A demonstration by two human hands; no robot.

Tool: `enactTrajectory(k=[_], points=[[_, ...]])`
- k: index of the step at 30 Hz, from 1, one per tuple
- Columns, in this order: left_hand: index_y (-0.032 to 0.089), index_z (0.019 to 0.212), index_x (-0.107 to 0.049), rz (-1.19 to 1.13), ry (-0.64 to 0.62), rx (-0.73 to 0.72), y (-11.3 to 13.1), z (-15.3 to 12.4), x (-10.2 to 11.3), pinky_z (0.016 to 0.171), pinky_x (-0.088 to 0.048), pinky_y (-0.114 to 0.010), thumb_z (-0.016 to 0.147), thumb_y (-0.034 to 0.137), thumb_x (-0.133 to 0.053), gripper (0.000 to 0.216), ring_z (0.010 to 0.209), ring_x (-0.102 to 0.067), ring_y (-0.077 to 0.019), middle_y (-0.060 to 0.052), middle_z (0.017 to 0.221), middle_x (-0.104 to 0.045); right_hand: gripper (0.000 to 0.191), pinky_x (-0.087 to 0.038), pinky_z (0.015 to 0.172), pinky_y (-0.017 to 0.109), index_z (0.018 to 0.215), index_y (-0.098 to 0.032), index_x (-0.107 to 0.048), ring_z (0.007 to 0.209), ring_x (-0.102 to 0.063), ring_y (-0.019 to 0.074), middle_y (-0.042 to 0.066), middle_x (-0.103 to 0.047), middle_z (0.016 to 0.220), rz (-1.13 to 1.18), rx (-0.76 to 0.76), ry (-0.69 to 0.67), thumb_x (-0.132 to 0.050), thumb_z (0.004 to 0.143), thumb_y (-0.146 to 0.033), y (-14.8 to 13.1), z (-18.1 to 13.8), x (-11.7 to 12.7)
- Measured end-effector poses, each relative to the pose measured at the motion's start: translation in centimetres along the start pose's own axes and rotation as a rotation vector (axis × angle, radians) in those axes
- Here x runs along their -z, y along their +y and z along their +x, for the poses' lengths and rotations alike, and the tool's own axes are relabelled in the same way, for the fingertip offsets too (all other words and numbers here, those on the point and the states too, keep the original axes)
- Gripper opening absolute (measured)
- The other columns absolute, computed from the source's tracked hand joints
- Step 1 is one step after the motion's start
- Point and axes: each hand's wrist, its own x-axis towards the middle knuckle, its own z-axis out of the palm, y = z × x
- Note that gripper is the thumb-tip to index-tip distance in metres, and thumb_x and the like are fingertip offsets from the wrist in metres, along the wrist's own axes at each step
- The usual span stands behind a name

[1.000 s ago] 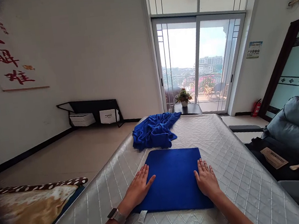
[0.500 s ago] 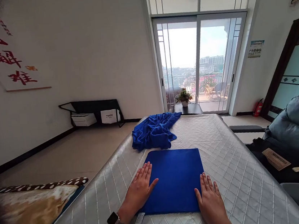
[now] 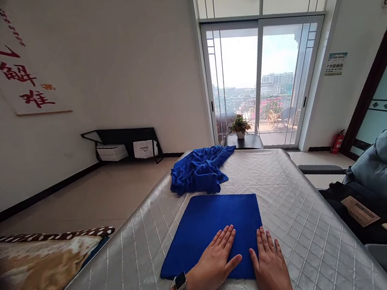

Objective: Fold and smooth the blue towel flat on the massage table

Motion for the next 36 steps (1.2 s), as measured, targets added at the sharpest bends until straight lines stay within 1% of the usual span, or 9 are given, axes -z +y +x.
enactTrajectory(k=[6,9,12,19,26,29,31,33,36], points=[[0.017,0.162,-0.014,0.123,0.112,0.33,-8.2,-7.0,-0.6,0.124,-0.026,-0.047,0.103,0.063,-0.025,0.076,0.155,-0.026,-0.0277,-0.011,0.169,-0.022,0.067,-0.013,0.127,0.049,0.159,-0.012,-0.032,0.156,-0.012,0.0251,0.006,-0.015,0.167,0.029,0.01,0.038,-0.021,0.103,-0.048,0.1,0.0,-0.3],[0.019,0.162,-0.011,0.162,0.135,0.372,-10.3,-9.8,-1.3,0.124,-0.028,-0.048,0.103,0.064,-0.027,0.076,0.154,-0.027,-0.0279,-0.01,0.169,-0.021,0.068,-0.013,0.127,0.049,0.159,-0.012,-0.031,0.157,-0.012,0.0246,0.005,-0.015,0.167,0.034,0.001,0.034,-0.02,0.103,-0.049,0.1,0.0,-0.3],[0.018,0.162,-0.012,0.165,0.123,0.38,-10.4,-10.6,-1.5,0.124,-0.027,-0.048,0.102,0.065,-0.027,0.078,0.155,-0.025,-0.0274,-0.01,0.169,-0.02,0.068,-0.012,0.127,0.048,0.16,-0.012,-0.029,0.157,-0.011,0.0244,0.005,-0.015,0.168,0.035,-0.011,0.026,-0.019,0.103,-0.049,-0.1,-0.1,-0.1],[0.018,0.162,-0.013,0.167,0.15,0.393,-9.6,-10.0,-1.2,0.125,-0.026,-0.049,0.101,0.066,-0.029,0.08,0.155,-0.024,-0.0277,-0.01,0.169,-0.022,0.068,-0.013,0.128,0.047,0.161,-0.011,-0.022,0.157,-0.012,0.0245,0.005,-0.014,0.168,0.011,-0.041,-0.041,-0.023,0.103,-0.048,-0.4,-0.1,1.1],[0.017,0.161,-0.019,0.111,0.11,0.399,-9.9,-10.3,-0.3,0.124,-0.028,-0.05,0.104,0.061,-0.025,0.073,0.155,-0.025,-0.0274,-0.013,0.168,-0.024,0.066,-0.017,0.127,0.051,0.159,-0.015,-0.029,0.156,-0.016,0.0263,0.005,-0.02,0.167,0.041,0.013,-0.013,-0.026,0.103,-0.049,-0.4,-2.3,0.7],[0.014,0.16,-0.023,0.112,0.142,0.437,-9.0,-9.6,-0.4,0.123,-0.031,-0.052,0.104,0.061,-0.026,0.074,0.154,-0.027,-0.0295,-0.016,0.166,-0.028,0.066,-0.02,0.126,0.05,0.159,-0.016,-0.031,0.155,-0.018,0.026,0.004,-0.021,0.166,0.073,0.003,-0.028,-0.028,0.103,-0.051,-0.2,-3.0,-0.1],[0.016,0.161,-0.021,0.13,0.212,0.407,-6.9,-8.4,-1.0,0.121,-0.034,-0.053,0.104,0.06,-0.03,0.073,0.152,-0.031,-0.0308,-0.016,0.165,-0.032,0.066,-0.02,0.126,0.05,0.159,-0.016,-0.031,0.155,-0.018,0.0257,0.004,-0.021,0.166,0.084,-0.007,-0.04,-0.028,0.103,-0.05,-0.1,-3.1,-0.6],[0.02,0.163,-0.016,0.142,0.282,0.303,-3.6,-6.5,-2.2,0.12,-0.038,-0.051,0.105,0.056,-0.032,0.07,0.151,-0.034,-0.0299,-0.014,0.164,-0.034,0.066,-0.019,0.126,0.05,0.159,-0.016,-0.03,0.155,-0.017,0.0256,0.004,-0.018,0.166,0.079,-0.014,-0.047,-0.027,0.103,-0.051,0.1,-3.1,-0.9],[0.02,0.164,-0.008,0.131,0.27,-0.015,1.9,-3.2,-4.6,0.118,-0.041,-0.043,0.104,0.056,-0.035,0.075,0.149,-0.038,-0.0283,-0.012,0.164,-0.034,0.063,-0.019,0.126,0.051,0.159,-0.02,-0.031,0.155,-0.017,0.0258,0.003,-0.017,0.166,0.051,0.012,-0.06,-0.029,0.103,-0.048,0.4,-2.9,-1.0]])
